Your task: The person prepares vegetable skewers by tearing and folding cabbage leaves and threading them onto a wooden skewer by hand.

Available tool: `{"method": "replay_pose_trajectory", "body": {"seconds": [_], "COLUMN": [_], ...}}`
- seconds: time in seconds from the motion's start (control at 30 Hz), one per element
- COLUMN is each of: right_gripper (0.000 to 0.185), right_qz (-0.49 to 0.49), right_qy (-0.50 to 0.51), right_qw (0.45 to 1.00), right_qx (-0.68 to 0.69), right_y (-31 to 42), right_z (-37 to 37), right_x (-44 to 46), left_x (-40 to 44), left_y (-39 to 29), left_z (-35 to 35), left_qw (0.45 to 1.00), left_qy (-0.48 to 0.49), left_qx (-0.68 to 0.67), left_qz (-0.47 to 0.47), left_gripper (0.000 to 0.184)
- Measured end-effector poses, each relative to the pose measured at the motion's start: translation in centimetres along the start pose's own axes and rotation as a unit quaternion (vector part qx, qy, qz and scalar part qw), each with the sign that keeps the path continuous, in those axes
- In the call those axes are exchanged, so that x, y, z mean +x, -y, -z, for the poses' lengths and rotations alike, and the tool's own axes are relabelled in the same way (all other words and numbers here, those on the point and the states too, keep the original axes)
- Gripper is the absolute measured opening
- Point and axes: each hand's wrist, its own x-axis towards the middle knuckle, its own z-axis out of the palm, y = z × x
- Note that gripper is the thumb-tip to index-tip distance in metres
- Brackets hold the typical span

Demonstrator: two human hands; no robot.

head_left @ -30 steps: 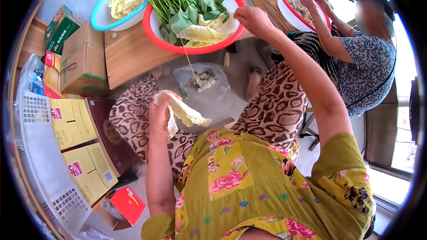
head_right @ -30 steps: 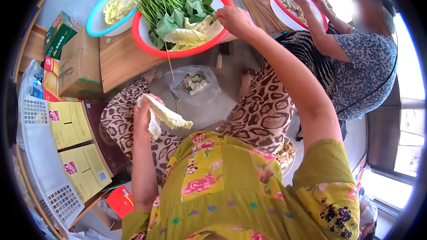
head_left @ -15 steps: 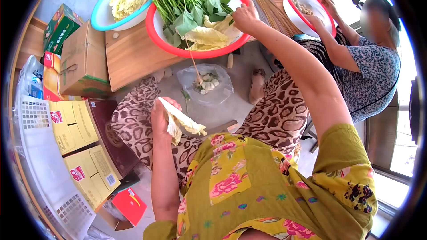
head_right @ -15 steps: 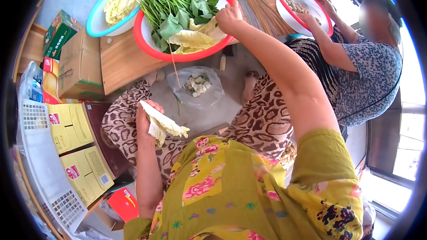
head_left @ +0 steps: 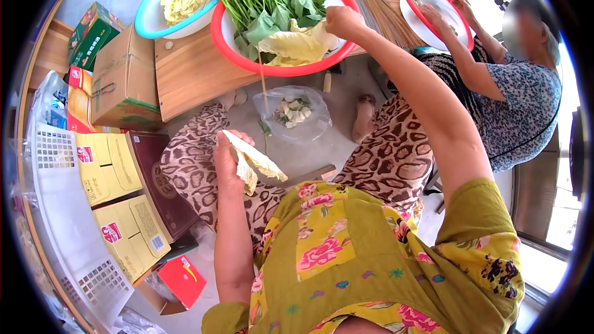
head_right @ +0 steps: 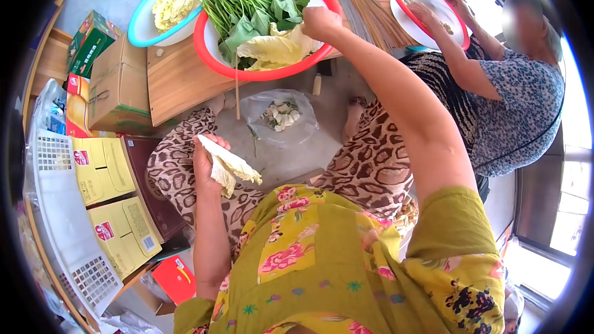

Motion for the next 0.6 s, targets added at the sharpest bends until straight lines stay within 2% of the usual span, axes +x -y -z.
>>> {"method": "replay_pose_trajectory", "body": {"seconds": [0.07,0.17,0.23,0.33,0.4,0.6], "right_gripper": [0.019,0.019,0.020,0.021,0.019,0.019], "right_qz": [0.011,0.051,0.068,0.091,0.113,0.128], "right_qy": [-0.072,-0.179,-0.225,-0.303,-0.335,-0.391], "right_qw": [0.993,0.977,0.967,0.940,0.923,0.876], "right_qx": [0.089,0.104,0.096,0.128,0.153,0.253], "right_y": [-0.5,-1.9,-2.3,-3.0,-3.8,-4.6], "right_z": [1.9,3.9,5.4,6.6,7.4,10.4], "right_x": [-1.1,-2.1,-2.9,-4.0,-4.3,-7.9], "left_x": [0.1,-0.1,0.0,0.5,1.7,12.8], "left_y": [-0.1,0.0,0.0,-1.0,-2.9,-8.1], "left_z": [-0.1,-0.3,0.0,0.5,0.1,4.6], "left_qw": [1.000,0.999,0.996,0.994,0.983,0.992], "left_qy": [0.000,-0.024,-0.083,-0.107,-0.171,-0.098], "left_qx": [0.004,0.018,0.007,0.027,0.048,0.046], "left_qz": [-0.003,-0.013,-0.013,-0.022,-0.043,-0.061], "left_gripper": [0.047,0.046,0.044,0.041,0.046,0.057]}}
